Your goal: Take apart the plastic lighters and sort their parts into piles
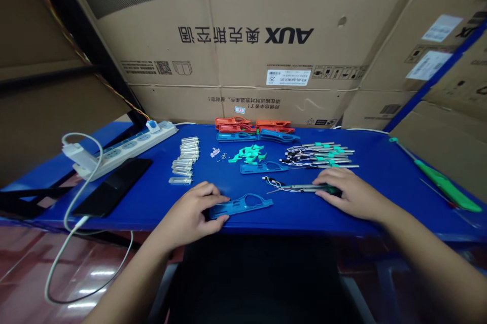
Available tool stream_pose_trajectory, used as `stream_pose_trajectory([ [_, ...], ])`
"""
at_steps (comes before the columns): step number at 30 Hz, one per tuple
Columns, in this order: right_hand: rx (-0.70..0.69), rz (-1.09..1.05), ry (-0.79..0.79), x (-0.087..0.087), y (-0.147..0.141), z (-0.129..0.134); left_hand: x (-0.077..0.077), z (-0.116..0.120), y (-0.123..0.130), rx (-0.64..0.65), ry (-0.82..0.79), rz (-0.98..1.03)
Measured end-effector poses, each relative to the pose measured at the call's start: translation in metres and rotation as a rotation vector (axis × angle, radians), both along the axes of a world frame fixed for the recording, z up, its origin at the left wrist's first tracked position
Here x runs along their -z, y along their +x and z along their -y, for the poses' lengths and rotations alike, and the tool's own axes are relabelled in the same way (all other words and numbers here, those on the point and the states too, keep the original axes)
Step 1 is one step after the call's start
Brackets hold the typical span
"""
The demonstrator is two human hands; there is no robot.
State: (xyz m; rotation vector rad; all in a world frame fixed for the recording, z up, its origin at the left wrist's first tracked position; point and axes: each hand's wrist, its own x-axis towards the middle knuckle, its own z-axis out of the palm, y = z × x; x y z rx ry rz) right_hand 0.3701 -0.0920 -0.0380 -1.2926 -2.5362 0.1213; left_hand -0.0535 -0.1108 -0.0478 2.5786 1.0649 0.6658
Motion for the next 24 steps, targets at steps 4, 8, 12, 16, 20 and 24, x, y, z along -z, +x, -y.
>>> stream_pose_trajectory([
  [4, 0.029, -0.088, -0.003, 0.007, 0.013, 0.012, -0.002, 0.000, -0.001, -0.004, -0.008, -0.008],
  [8, 0.011, -0.100, -0.025, 0.012, 0.010, 0.015, -0.014, -0.001, 0.012, -0.010, -0.013, -0.069],
  [12, -0.010, -0.077, -0.013, 0.011, 0.004, 0.012, -0.029, -0.004, 0.045, 0.027, 0.034, -0.175],
  [16, -0.001, 0.003, 0.055, 0.007, 0.016, 0.009, -0.031, -0.016, 0.063, 0.055, 0.016, -0.284],
  [20, 0.057, 0.061, 0.148, 0.007, 0.048, 0.003, -0.030, -0.029, 0.054, 0.114, -0.011, -0.325],
  [24, 0.138, 0.146, 0.267, 0.013, 0.067, -0.003, -0.033, -0.038, 0.043, 0.162, -0.068, -0.277],
])
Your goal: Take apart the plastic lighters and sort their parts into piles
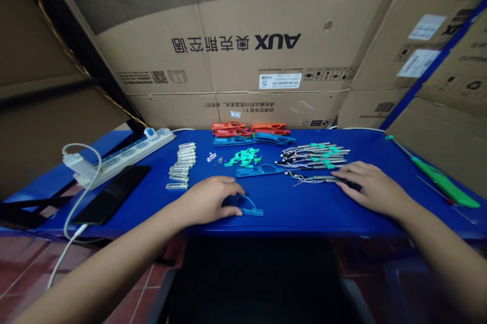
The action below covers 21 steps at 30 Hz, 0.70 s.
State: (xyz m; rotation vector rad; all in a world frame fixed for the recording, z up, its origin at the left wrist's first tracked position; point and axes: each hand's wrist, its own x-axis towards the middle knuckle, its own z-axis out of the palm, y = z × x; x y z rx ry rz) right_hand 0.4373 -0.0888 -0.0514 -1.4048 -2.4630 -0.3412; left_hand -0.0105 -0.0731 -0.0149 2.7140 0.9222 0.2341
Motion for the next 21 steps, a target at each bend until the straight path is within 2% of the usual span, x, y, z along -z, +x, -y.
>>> stream_pose_trajectory([
  [3, 0.073, 0.043, 0.089, 0.006, 0.001, -0.003, -0.005, -0.018, -0.005, 0.003, -0.072, 0.055],
  [5, 0.103, 0.047, 0.120, 0.010, 0.000, -0.004, -0.010, -0.042, -0.009, -0.041, -0.116, 0.088],
  [9, 0.121, -0.017, 0.122, 0.017, 0.001, -0.005, -0.022, -0.113, -0.012, -0.285, -0.073, 0.102],
  [12, 0.122, -0.070, 0.098, 0.019, 0.001, -0.004, -0.027, -0.164, -0.007, -0.343, -0.026, 0.106],
  [14, 0.120, -0.090, 0.081, 0.019, 0.000, -0.003, -0.026, -0.187, -0.001, -0.352, -0.007, 0.100],
  [18, 0.126, -0.115, 0.058, 0.017, -0.001, 0.000, -0.020, -0.207, 0.012, -0.344, 0.064, 0.087],
  [21, 0.143, -0.135, 0.037, 0.016, -0.001, 0.000, -0.017, -0.202, 0.021, -0.361, 0.186, 0.129],
])
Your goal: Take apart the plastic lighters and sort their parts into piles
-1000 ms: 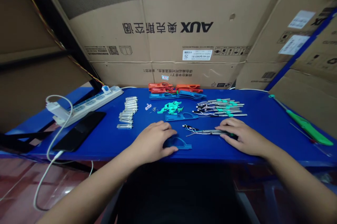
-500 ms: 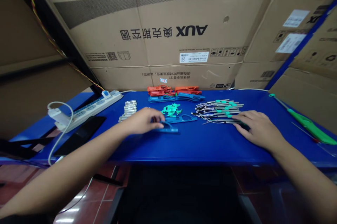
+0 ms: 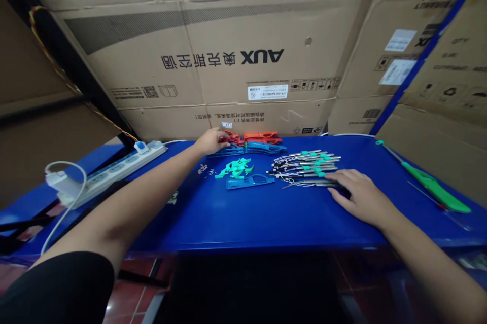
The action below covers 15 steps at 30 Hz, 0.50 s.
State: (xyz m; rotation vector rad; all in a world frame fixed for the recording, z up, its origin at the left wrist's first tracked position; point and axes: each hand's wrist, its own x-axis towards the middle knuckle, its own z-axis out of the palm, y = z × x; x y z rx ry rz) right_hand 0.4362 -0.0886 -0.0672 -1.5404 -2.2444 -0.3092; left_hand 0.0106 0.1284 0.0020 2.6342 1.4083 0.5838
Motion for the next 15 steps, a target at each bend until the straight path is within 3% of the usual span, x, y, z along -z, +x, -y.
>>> stream_pose_trajectory([
  [3, 0.007, -0.020, -0.010, 0.001, 0.001, -0.001, 0.001, 0.028, 0.010, 0.023, 0.097, 0.015],
  [8, 0.005, -0.031, -0.013, 0.005, 0.003, -0.002, 0.016, 0.109, 0.027, 0.353, 0.054, -0.178],
  [10, 0.003, -0.030, -0.011, 0.005, 0.003, -0.002, 0.024, 0.135, 0.032, 0.375, 0.031, -0.249],
  [12, 0.000, -0.031, -0.006, 0.005, 0.003, -0.002, 0.030, 0.150, 0.034, 0.349, -0.003, -0.250],
  [15, -0.004, -0.025, 0.006, 0.004, 0.002, -0.002, 0.025, 0.151, 0.031, 0.342, -0.007, -0.243],
])
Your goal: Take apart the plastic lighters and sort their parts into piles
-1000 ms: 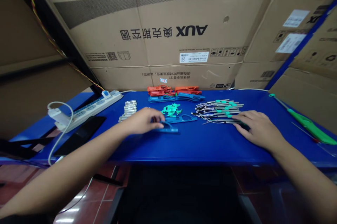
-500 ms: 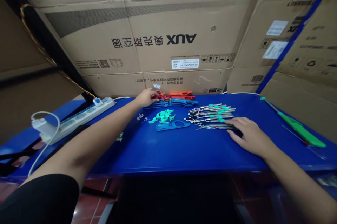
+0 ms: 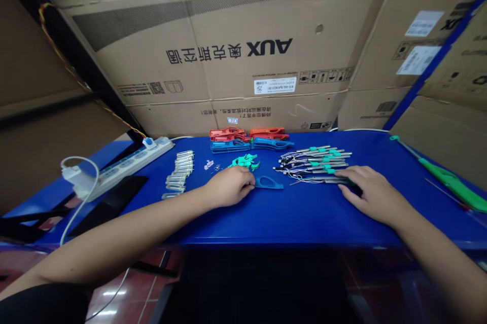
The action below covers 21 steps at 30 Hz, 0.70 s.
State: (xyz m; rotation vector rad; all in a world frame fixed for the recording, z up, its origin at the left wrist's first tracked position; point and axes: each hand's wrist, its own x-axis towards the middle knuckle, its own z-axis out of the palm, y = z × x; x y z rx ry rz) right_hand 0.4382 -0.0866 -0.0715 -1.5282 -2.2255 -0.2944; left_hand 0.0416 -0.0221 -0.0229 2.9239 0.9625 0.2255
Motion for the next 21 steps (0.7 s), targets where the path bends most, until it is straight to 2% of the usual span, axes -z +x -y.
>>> stream_pose_trajectory([
  [3, 0.001, 0.013, 0.013, 0.000, 0.001, 0.000, -0.017, -0.026, -0.011, -0.098, 0.111, -0.034],
  [6, -0.002, 0.014, 0.017, 0.002, 0.002, -0.001, -0.030, -0.068, -0.026, -0.248, 0.172, -0.029],
  [9, -0.004, 0.004, 0.016, 0.004, 0.002, -0.001, -0.030, -0.106, -0.039, -0.345, 0.182, -0.040],
  [11, -0.004, -0.013, 0.010, 0.004, 0.001, -0.001, -0.025, -0.120, -0.044, -0.372, 0.174, -0.046],
  [15, -0.017, -0.042, -0.013, 0.002, 0.004, -0.005, -0.027, -0.120, -0.046, -0.396, 0.164, -0.022],
  [18, -0.009, -0.031, -0.021, 0.001, 0.010, -0.013, -0.038, -0.101, -0.045, -0.376, 0.110, -0.017],
  [21, 0.006, 0.001, -0.033, -0.001, 0.013, -0.021, -0.045, -0.079, -0.044, -0.310, -0.032, -0.085],
])
